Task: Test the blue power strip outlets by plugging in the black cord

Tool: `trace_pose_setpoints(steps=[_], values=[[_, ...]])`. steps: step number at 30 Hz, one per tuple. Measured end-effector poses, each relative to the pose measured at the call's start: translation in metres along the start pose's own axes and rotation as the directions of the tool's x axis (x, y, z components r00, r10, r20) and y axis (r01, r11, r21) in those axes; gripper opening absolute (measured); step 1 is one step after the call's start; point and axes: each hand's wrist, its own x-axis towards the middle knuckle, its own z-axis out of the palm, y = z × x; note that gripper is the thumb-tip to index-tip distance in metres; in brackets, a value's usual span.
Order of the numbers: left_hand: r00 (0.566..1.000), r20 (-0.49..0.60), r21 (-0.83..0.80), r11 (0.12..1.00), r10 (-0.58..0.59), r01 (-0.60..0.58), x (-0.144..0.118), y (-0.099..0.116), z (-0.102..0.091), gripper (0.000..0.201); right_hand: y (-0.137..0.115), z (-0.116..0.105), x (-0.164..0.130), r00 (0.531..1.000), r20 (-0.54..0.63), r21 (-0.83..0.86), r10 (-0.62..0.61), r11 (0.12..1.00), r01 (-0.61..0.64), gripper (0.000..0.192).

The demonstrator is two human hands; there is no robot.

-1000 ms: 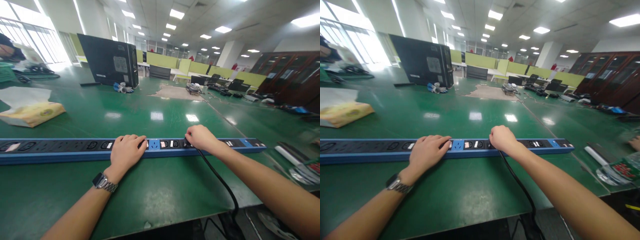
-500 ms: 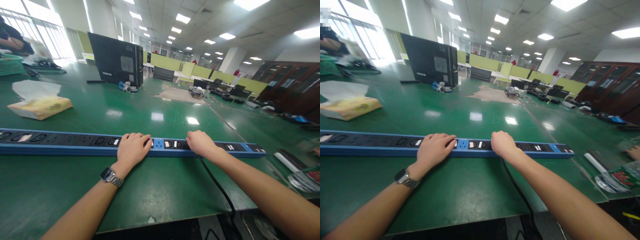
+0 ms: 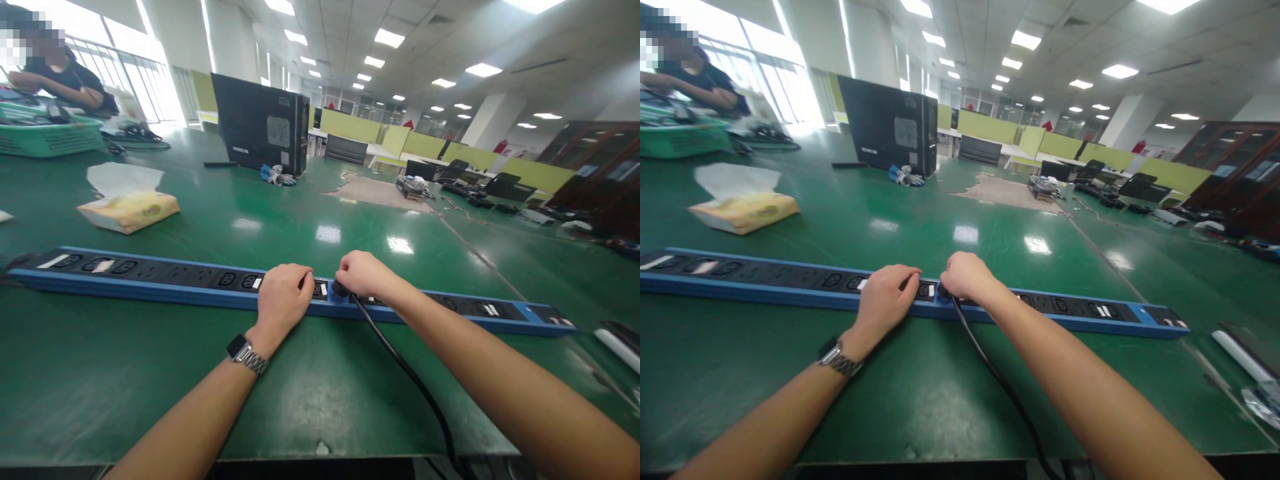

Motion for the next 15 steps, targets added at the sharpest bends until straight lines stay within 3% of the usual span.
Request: trace_pose_setpoints(steps=[5,7,11,15], values=[[0.985,-0.137,-0.224,0.972,-0.102,0.07,-0.002,0.004,-0.012,0.027,-0.005,-0.002,-0.005,0.997,-0.043,-0.053,0.061,0.997,-0.063,0.031],[0.981,-0.119,-0.289,0.951,-0.153,0.114,-0.007,0.01,-0.022,0.027,-0.009,-0.003,-0.007,0.996,-0.062,-0.035,0.062,0.997,-0.065,0.03],[0.974,0.122,-0.368,0.903,-0.19,0.222,-0.022,0.029,-0.035,0.03,-0.009,-0.004,-0.006,0.989,-0.114,-0.016,0.097,0.995,-0.1,0.031],[0.893,0.385,-0.472,0.783,-0.231,0.406,-0.036,0.049,-0.029,0.032,-0.006,-0.001,-0.005,0.994,-0.072,-0.033,0.086,0.996,-0.089,0.03]])
